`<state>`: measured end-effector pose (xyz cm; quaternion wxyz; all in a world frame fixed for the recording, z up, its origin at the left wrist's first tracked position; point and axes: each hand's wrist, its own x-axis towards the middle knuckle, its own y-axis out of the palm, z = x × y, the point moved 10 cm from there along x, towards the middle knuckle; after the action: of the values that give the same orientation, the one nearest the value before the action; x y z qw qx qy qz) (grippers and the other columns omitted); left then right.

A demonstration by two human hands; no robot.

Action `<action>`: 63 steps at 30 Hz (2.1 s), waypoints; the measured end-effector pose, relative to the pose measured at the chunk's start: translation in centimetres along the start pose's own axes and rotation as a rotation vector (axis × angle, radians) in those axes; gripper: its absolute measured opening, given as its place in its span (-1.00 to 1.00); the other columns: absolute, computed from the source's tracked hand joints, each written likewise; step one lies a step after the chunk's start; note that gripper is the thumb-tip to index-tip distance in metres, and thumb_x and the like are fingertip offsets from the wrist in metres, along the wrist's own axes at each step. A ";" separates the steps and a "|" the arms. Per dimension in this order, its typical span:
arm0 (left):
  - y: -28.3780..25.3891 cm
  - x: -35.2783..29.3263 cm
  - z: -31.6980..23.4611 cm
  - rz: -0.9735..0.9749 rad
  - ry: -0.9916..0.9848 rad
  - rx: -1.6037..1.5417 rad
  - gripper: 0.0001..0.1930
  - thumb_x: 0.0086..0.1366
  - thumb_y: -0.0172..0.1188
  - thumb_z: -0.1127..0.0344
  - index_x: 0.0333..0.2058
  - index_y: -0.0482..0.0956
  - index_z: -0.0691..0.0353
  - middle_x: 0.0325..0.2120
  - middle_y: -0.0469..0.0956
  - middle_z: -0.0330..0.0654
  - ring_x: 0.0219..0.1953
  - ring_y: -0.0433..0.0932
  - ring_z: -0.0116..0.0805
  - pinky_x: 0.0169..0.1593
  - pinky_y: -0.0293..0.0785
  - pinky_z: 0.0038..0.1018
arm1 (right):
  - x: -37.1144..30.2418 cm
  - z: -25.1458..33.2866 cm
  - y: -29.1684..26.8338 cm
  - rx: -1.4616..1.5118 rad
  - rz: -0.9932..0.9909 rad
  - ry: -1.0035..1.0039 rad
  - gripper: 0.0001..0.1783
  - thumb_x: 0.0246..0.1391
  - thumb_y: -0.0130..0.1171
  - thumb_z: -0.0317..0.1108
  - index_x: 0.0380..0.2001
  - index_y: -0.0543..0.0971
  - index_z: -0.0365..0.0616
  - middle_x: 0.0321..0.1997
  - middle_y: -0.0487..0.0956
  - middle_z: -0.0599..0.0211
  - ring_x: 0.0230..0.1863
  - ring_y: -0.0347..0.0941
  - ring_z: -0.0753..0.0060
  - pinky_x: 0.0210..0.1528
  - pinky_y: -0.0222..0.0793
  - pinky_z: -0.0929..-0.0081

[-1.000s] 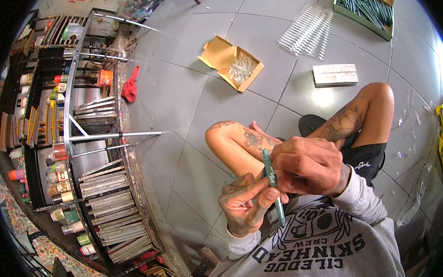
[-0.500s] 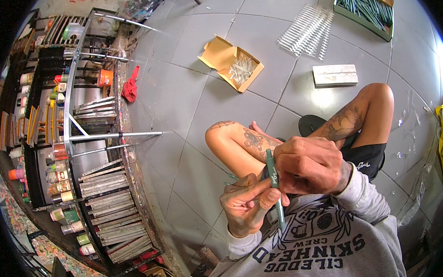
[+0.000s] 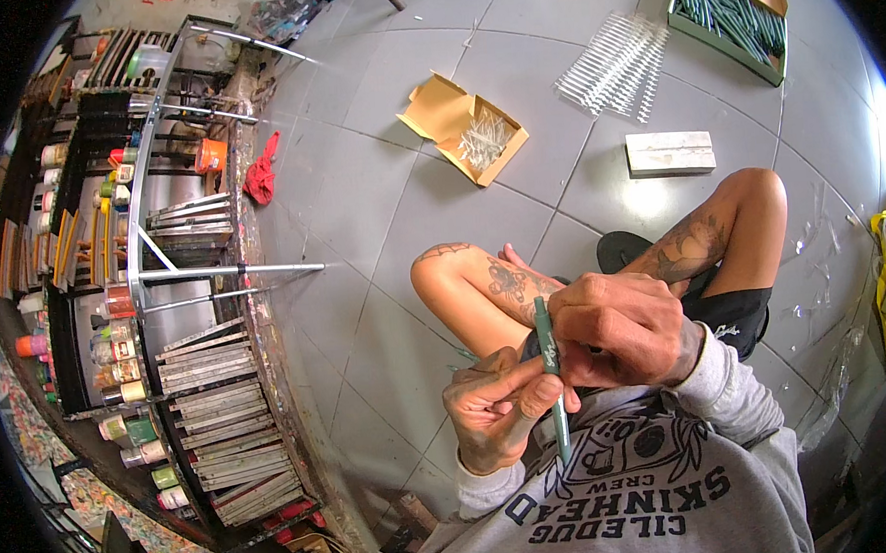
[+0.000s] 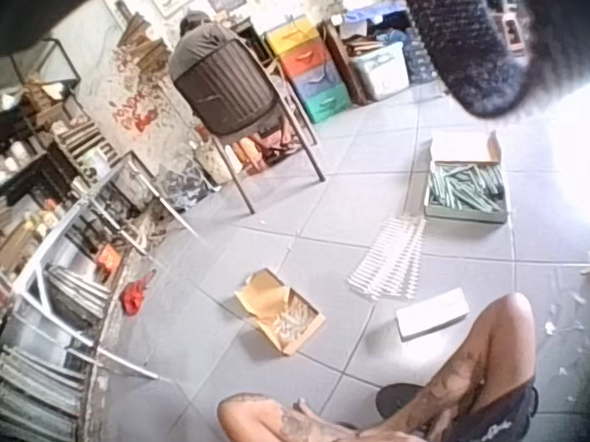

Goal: The person assembles pens by hand, inserting internal components into plastic tubes and placing the finished items into a box.

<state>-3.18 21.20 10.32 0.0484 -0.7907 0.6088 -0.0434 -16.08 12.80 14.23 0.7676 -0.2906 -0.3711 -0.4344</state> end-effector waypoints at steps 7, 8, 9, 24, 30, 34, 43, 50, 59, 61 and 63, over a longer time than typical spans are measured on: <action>0.0 -0.1 0.2 -0.015 0.003 -0.031 -0.73 0.28 0.39 0.32 -0.16 0.73 0.44 -0.67 0.63 -0.33 -0.60 0.12 -0.65 -0.50 0.01 -0.59 | -0.2 0.0 0.1 0.002 -0.007 -0.015 -0.76 -0.10 0.33 -0.60 -0.33 0.51 -0.30 -0.37 0.59 0.12 -0.50 0.57 0.27 -0.54 0.50 0.43; 0.0 -0.1 0.1 -0.020 0.000 -0.046 -0.73 0.28 0.39 0.32 -0.17 0.73 0.44 -0.67 0.62 -0.33 -0.60 0.11 -0.65 -0.50 0.00 -0.59 | -0.2 0.0 0.1 0.004 0.003 -0.014 -0.77 -0.08 0.33 -0.59 -0.33 0.51 -0.30 -0.37 0.59 0.12 -0.50 0.57 0.27 -0.54 0.50 0.42; 0.1 -0.1 0.0 -0.026 -0.003 -0.061 -0.73 0.27 0.40 0.33 -0.17 0.73 0.44 -0.66 0.61 -0.33 -0.60 0.10 -0.65 -0.50 0.00 -0.60 | -0.2 0.0 0.1 0.006 0.013 -0.012 -0.78 -0.06 0.33 -0.57 -0.33 0.51 -0.30 -0.37 0.59 0.13 -0.50 0.57 0.26 -0.54 0.49 0.42; -1.9 1.2 -0.3 -0.210 -0.005 -0.203 -0.68 0.43 0.23 0.25 -0.15 0.64 0.51 -0.46 0.64 -0.07 -0.43 0.61 -0.37 -0.28 0.51 -0.48 | -2.9 -2.0 -1.3 0.110 -0.182 0.391 -0.78 0.17 0.24 -0.40 -0.22 0.51 -0.35 -0.31 0.64 0.08 -0.32 0.61 0.27 -0.24 0.52 0.43; -3.2 2.0 0.4 -0.360 0.051 -0.126 -0.63 0.48 0.15 0.11 -0.14 0.61 0.40 -0.46 0.59 -0.18 -0.52 0.34 -0.63 -0.37 0.21 -0.67 | -5.5 -1.3 1.0 0.266 -0.036 0.671 -0.72 -0.01 0.37 -0.46 -0.23 0.56 -0.36 -0.31 0.69 0.14 -0.29 0.69 0.34 -0.15 0.58 0.49; -4.2 1.6 0.3 -0.450 0.087 -0.083 -0.63 0.47 0.17 0.08 -0.15 0.59 0.37 -0.45 0.61 -0.19 -0.53 0.27 -0.70 -0.38 0.17 -0.70 | -5.5 -0.9 1.6 0.304 -0.037 0.739 -0.69 0.00 0.42 -0.50 -0.20 0.55 -0.34 -0.33 0.71 0.22 -0.31 0.69 0.42 -0.16 0.59 0.53; -3.4 0.4 -2.0 -0.415 0.308 0.082 -0.61 0.52 0.07 0.09 -0.17 0.53 0.42 -0.39 0.61 -0.07 -0.39 0.54 -0.42 -0.28 0.39 -0.50 | -8.0 -1.8 3.2 0.619 -0.381 0.882 -0.77 0.13 0.34 -0.61 -0.20 0.49 -0.28 -0.29 0.68 0.28 -0.29 0.62 0.59 -0.28 0.51 0.60; -2.8 -1.6 -4.2 -0.470 0.516 0.269 -0.59 0.53 0.05 0.09 -0.21 0.51 0.44 -0.46 0.58 -0.04 -0.42 0.60 -0.33 -0.28 0.47 -0.44 | -6.4 -0.6 2.4 0.353 -0.191 0.790 -0.78 0.20 0.27 -0.60 -0.17 0.44 -0.35 -0.26 0.62 0.16 -0.19 0.61 0.48 -0.10 0.54 0.53; -2.2 -2.6 -5.7 -0.510 0.763 0.285 -0.77 0.43 0.19 0.36 -0.29 0.58 0.50 -0.32 0.58 -0.04 -0.48 0.72 -0.19 -0.52 0.62 -0.56 | -6.2 -0.6 1.6 0.318 -0.350 0.640 -0.83 0.13 0.33 -0.59 -0.22 0.56 -0.32 -0.30 0.67 0.21 -0.32 0.62 0.46 -0.25 0.53 0.54; -2.4 -2.7 -5.7 -0.527 0.767 0.282 -0.77 0.43 0.19 0.36 -0.30 0.58 0.49 -0.32 0.59 -0.02 -0.48 0.72 -0.19 -0.52 0.62 -0.57 | -6.0 -0.6 1.5 0.345 -0.341 0.644 -0.84 0.12 0.33 -0.60 -0.23 0.58 -0.33 -0.30 0.68 0.17 -0.30 0.63 0.41 -0.23 0.54 0.52; -2.4 -2.6 -5.7 -0.537 0.754 0.256 -0.78 0.43 0.19 0.37 -0.30 0.58 0.50 -0.32 0.59 -0.02 -0.48 0.72 -0.19 -0.52 0.63 -0.56 | -6.1 -0.6 1.7 0.353 -0.322 0.645 -0.85 0.11 0.33 -0.61 -0.24 0.59 -0.34 -0.30 0.68 0.15 -0.30 0.64 0.40 -0.23 0.54 0.50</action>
<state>-2.28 24.23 16.24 -0.0914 -0.8368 0.3479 -0.4127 -16.53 15.83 8.63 0.8049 0.0588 -0.2207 -0.5476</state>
